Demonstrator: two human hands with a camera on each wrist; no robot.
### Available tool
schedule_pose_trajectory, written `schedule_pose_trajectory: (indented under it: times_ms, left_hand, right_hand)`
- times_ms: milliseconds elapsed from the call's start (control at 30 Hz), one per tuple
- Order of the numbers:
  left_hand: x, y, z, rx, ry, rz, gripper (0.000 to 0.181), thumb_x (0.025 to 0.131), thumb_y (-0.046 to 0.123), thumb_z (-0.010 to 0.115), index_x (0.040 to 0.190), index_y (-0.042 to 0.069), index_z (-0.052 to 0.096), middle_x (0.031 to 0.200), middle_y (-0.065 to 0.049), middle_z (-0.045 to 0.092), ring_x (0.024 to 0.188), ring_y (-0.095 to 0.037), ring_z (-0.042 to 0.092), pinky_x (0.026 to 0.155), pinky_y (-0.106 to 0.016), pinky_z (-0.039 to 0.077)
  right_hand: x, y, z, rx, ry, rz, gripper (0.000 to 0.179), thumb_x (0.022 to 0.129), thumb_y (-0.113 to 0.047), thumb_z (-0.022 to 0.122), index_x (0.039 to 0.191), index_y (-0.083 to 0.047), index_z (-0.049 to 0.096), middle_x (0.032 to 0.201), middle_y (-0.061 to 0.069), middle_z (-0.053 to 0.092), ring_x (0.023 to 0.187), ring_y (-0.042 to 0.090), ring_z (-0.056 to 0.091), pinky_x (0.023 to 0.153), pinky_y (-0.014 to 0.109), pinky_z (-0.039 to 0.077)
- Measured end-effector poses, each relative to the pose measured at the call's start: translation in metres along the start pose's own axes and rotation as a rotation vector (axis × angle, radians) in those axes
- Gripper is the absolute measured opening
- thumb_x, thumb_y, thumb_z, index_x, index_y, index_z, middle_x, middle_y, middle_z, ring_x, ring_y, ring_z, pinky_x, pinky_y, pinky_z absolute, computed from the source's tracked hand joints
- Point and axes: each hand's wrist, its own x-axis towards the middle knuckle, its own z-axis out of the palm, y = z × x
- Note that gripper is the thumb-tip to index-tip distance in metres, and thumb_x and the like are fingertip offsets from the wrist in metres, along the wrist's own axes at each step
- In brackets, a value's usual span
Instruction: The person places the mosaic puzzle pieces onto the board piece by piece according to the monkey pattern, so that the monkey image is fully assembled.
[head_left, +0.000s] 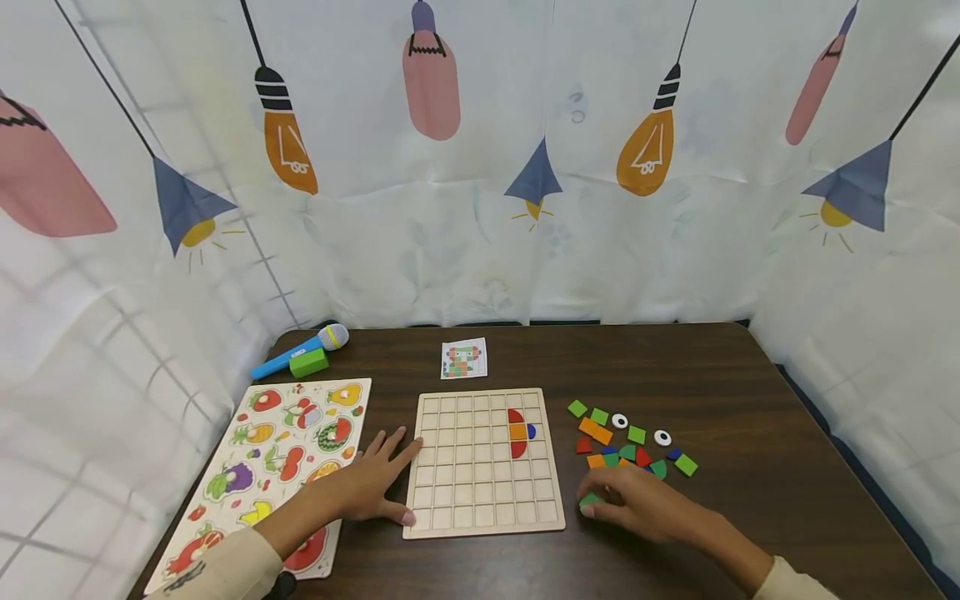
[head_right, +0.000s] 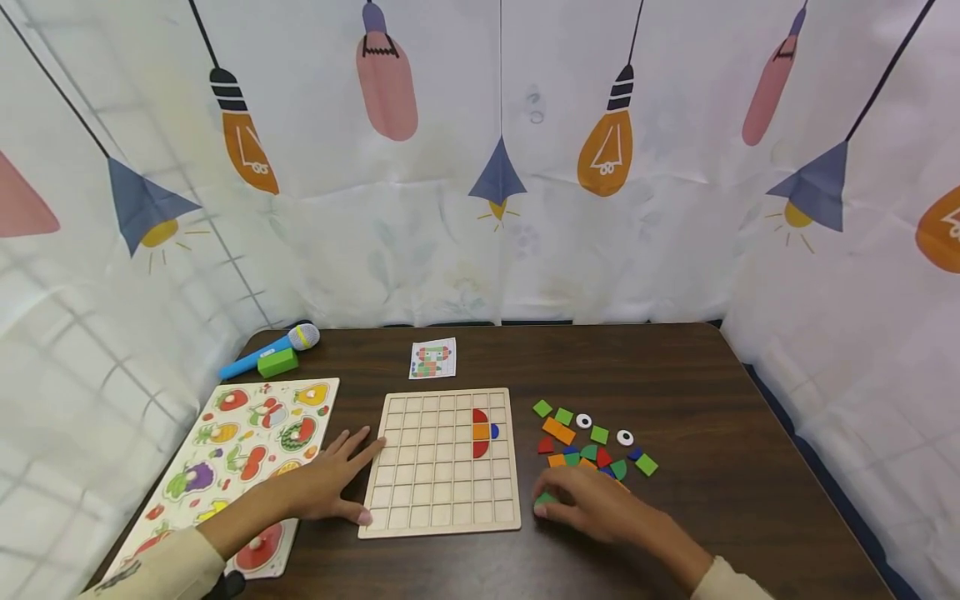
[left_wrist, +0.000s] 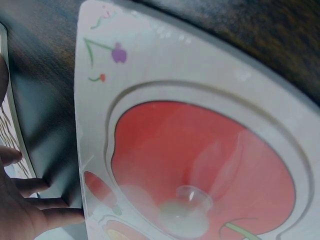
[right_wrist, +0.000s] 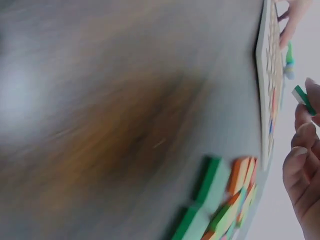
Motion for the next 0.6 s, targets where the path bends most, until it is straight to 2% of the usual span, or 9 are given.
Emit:
schedule_pose_trajectory:
  times_ms: [167, 333, 600]
  left_hand:
    - [0.0, -0.001, 0.001, -0.001, 0.007, 0.009, 0.11, 0.074, 0.068, 0.075, 0.16, 0.018, 0.026, 0.164, -0.025, 0.016, 0.147, -0.059, 0.015, 0.106, -0.075, 0.029]
    - [0.0, 0.0, 0.001, 0.003, 0.013, 0.014, 0.109, 0.075, 0.068, 0.074, 0.16, 0.018, 0.026, 0.164, -0.026, 0.016, 0.147, -0.059, 0.015, 0.107, -0.075, 0.028]
    - [-0.002, 0.0, 0.0, 0.0, 0.012, 0.015, 0.109, 0.076, 0.068, 0.074, 0.16, 0.017, 0.027, 0.164, -0.026, 0.016, 0.147, -0.059, 0.015, 0.107, -0.075, 0.028]
  right_hand:
    - [0.024, -0.011, 0.002, 0.064, 0.035, 0.011, 0.031, 0.092, -0.04, 0.072, 0.111, -0.015, 0.071, 0.076, -0.015, 0.053, 0.062, -0.004, 0.047, 0.055, 0.018, 0.044]
    - [0.049, -0.018, 0.006, 0.065, 0.061, 0.06, 0.029, 0.091, -0.03, 0.076, 0.113, -0.012, 0.072, 0.08, -0.013, 0.058, 0.061, -0.002, 0.049, 0.056, 0.02, 0.046]
    - [0.08, -0.023, 0.011, 0.098, 0.092, 0.139, 0.027, 0.091, -0.016, 0.074, 0.117, -0.011, 0.073, 0.088, -0.006, 0.068, 0.058, 0.009, 0.052, 0.051, 0.022, 0.044]
